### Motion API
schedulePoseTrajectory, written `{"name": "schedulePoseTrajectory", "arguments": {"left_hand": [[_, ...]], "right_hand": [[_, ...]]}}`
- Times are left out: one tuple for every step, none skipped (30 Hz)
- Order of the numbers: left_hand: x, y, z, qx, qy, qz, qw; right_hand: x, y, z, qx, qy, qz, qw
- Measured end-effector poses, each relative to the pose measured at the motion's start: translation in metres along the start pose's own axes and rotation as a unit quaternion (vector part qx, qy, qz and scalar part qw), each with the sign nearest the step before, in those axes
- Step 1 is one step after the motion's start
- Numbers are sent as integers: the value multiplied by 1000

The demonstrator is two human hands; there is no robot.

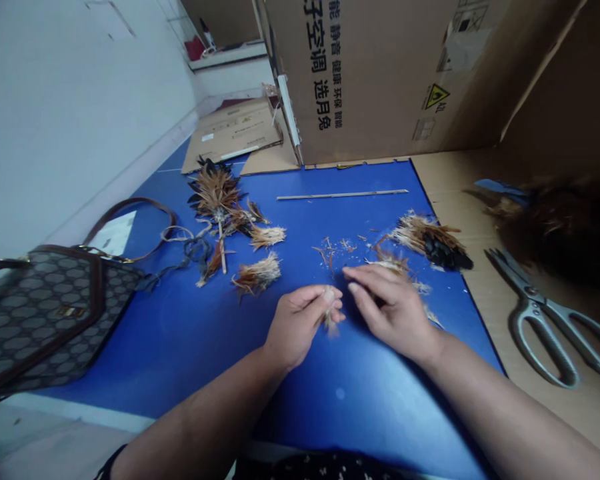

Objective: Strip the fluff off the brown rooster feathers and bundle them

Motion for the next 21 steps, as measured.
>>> {"name": "schedulePoseTrajectory", "arguments": {"left_hand": [[1,0,1,6,-15,-14,1000],[1,0,1,10,-29,-27,999],[1,1,2,12,-41,-36,998],[1,1,2,13,-51,-43,998],[0,1,2,13,-60,-46,997],[0,1,3,14,-65,-49,997],[0,1,4,14,-68,-53,996],[0,1,4,15,-69,-57,996],[0,1,5,16,-68,-59,996],[-1,1,5,16,-67,-60,996],[-1,1,6,15,-66,-60,996],[-1,1,5,13,-64,-58,996],[-2,0,5,11,-61,-55,997],[-2,0,4,8,-59,-51,997],[-2,0,3,6,-56,-49,997],[-3,-1,2,4,-52,-47,998],[-3,-1,1,2,-49,-45,998],[-3,-1,1,1,-46,-44,998],[-3,-2,0,0,-43,-44,998],[-3,-2,-1,0,-40,-44,998],[-3,-2,-1,1,-36,-45,998]], "right_hand": [[5,1,-5,-8,-28,-20,999],[10,1,-11,-14,-55,-28,998],[13,1,-17,-18,-84,-28,996],[16,1,-23,-23,-117,-17,993],[17,1,-29,-26,-154,-1,988],[18,1,-34,-27,-192,17,981],[18,1,-37,-26,-229,34,973],[17,1,-40,-23,-260,46,964],[17,1,-42,-21,-283,54,957],[16,1,-43,-18,-298,58,952],[16,1,-43,-15,-307,58,950],[16,1,-43,-12,-309,57,949],[15,2,-42,-9,-308,55,950],[15,2,-42,-7,-304,53,951],[16,3,-41,-6,-299,49,953],[17,4,-40,-6,-295,43,955],[18,4,-39,-7,-291,35,956],[19,5,-37,-8,-288,29,957],[20,5,-36,-9,-286,23,958],[21,6,-34,-9,-287,19,958],[22,6,-33,-10,-292,21,956]]}}
Point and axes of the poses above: each hand's wrist, its own y-axis towards the middle knuckle, its own x-axis out of the back of the hand, z = x × y, the point moved 3 cm from there along y, towards the middle knuckle, and after that the axes turned 8 degrees about y, right-handed, at the moved point
